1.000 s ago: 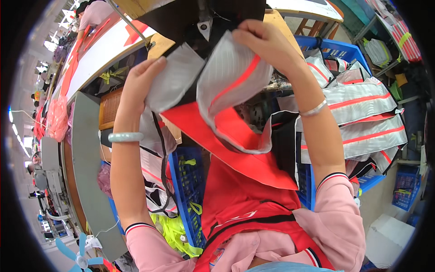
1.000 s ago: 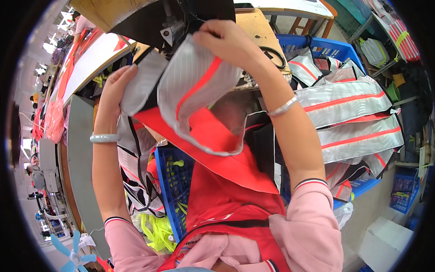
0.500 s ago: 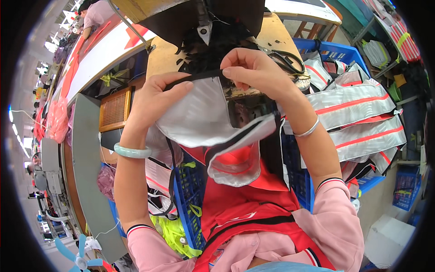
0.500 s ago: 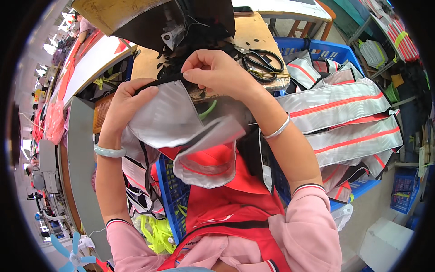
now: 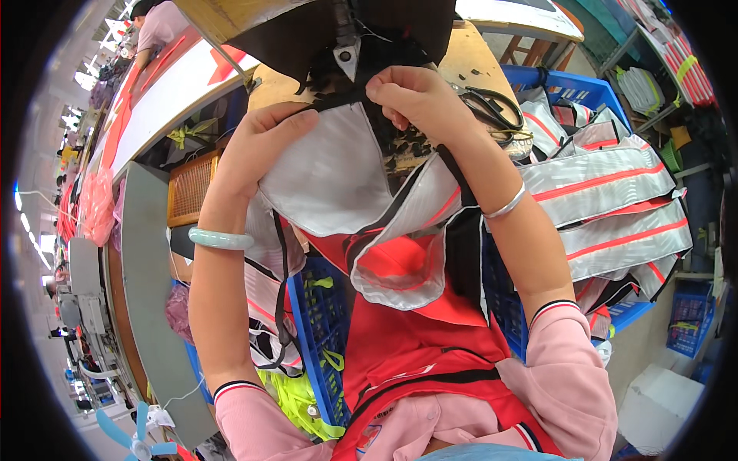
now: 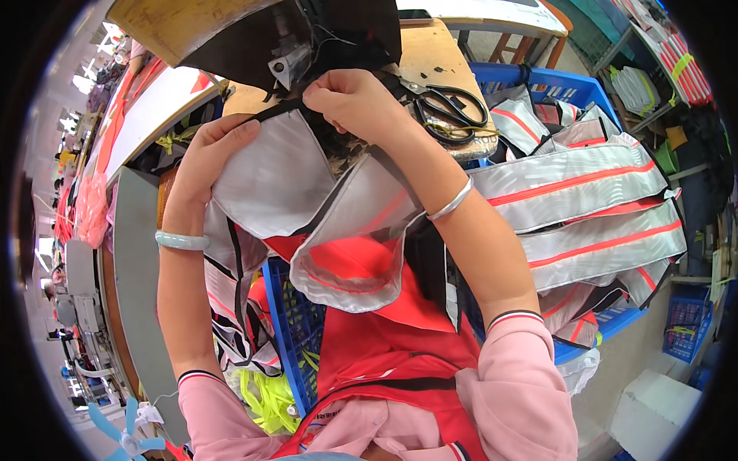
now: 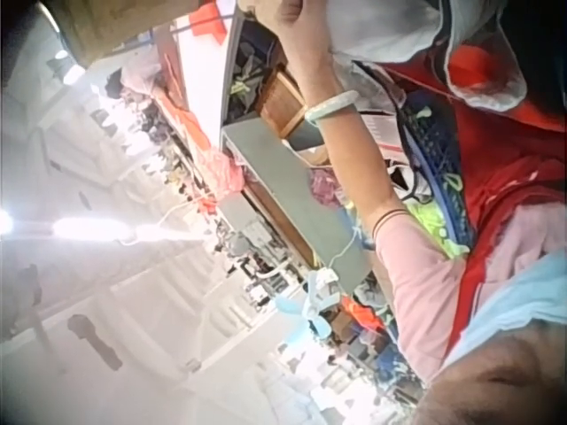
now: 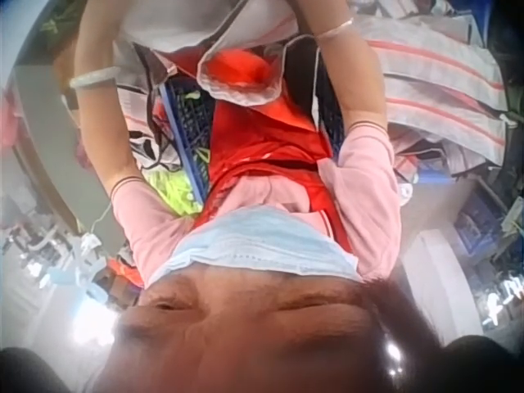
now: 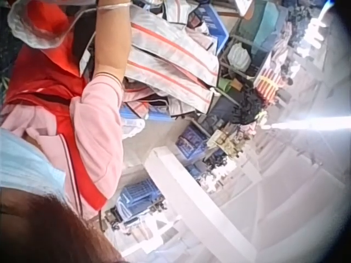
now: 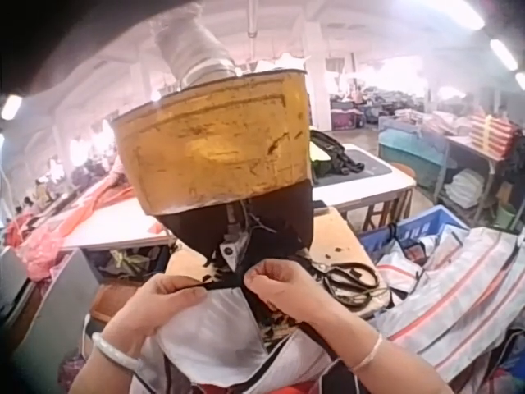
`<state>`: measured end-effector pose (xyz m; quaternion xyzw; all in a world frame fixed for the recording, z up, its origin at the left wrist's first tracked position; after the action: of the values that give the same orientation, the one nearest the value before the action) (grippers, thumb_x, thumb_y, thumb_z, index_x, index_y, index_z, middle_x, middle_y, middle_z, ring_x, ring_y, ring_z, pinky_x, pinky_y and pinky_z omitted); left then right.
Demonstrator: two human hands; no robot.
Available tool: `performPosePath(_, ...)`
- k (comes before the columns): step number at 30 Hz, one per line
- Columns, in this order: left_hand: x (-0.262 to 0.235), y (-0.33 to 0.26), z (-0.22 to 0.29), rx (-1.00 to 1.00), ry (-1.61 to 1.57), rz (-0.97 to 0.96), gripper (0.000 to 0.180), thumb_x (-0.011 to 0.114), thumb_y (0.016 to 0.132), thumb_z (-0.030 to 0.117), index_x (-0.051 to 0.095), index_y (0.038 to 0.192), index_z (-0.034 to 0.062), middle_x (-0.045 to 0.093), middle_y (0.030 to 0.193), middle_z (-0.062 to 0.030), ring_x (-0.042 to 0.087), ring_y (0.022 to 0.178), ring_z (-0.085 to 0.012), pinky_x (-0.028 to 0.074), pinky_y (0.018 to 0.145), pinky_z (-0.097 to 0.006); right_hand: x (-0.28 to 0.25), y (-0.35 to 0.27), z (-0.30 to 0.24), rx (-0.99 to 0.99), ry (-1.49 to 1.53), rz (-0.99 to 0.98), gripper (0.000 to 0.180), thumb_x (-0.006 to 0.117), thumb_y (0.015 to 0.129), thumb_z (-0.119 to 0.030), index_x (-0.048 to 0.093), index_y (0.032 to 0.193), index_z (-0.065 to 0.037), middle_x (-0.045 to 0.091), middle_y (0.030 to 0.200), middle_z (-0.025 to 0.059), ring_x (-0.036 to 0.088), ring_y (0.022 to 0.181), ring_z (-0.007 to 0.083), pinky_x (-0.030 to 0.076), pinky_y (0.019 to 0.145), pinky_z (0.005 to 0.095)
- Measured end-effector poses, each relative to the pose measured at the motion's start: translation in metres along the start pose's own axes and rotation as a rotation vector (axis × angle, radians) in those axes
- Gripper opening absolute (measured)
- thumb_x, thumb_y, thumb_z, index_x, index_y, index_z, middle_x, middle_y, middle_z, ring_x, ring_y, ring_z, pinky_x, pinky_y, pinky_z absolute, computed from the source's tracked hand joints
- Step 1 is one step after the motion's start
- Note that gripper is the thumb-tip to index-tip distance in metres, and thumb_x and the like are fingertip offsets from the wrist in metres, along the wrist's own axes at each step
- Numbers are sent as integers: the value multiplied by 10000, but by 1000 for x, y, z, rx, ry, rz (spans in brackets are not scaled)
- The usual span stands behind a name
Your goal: Trimming excess material from garment pieces using a stationary cutting tool and scissors at a factory workbench.
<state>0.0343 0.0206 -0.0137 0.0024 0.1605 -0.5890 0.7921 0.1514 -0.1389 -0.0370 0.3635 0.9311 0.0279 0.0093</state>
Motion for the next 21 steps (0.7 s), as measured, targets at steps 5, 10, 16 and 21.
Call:
performPosePath(5, -7, 5, -2, -8, -104, 45, 298, 694, 858, 198, 670, 1071, -9, 684, 923, -35, 627, 793, -96, 482, 725, -218, 4, 8, 2, 37, 113, -27, 202, 618, 863, -193, 601, 935, -5, 510, 654, -15, 463, 560, 63, 378, 524, 212)
performPosePath(10, -5, 8, -9, -51, -289, -9, 268, 688, 862, 177, 673, 1065, 2, 688, 930, -42, 643, 794, -107, 503, 719, -231, 9, 9, 7, 93, 444, 0, 182, 611, 842, -115, 578, 963, 18, 503, 689, -11, 452, 578, 70, 391, 543, 218)
performPosePath(16, -2, 10, -16, -109, -448, 42, 266, 701, 848, 174, 671, 1060, 16, 690, 920, -55, 652, 792, -128, 515, 717, -240, 11, 13, 9, 146, 586, 2, 162, 603, 833, -87, 570, 953, 17, 516, 760, 13, 450, 609, 87, 393, 551, 224)
performPosePath(21, 4, 7, -18, -130, -506, 50, 280, 702, 846, 181, 663, 1066, 12, 686, 902, -52, 650, 807, -134, 511, 724, -236, 11, 10, 11, 111, 657, 33, 154, 618, 846, -115, 585, 927, 12, 517, 760, 16, 444, 605, 93, 386, 555, 222)
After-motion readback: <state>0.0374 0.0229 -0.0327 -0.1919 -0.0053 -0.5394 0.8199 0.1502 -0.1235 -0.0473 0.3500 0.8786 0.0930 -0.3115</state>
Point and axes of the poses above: each hand's wrist, its own y-axis towards the middle knuckle, its own x-axis out of the palm, z = x × y, the point moved 7 cm from there along y, towards the middle knuckle
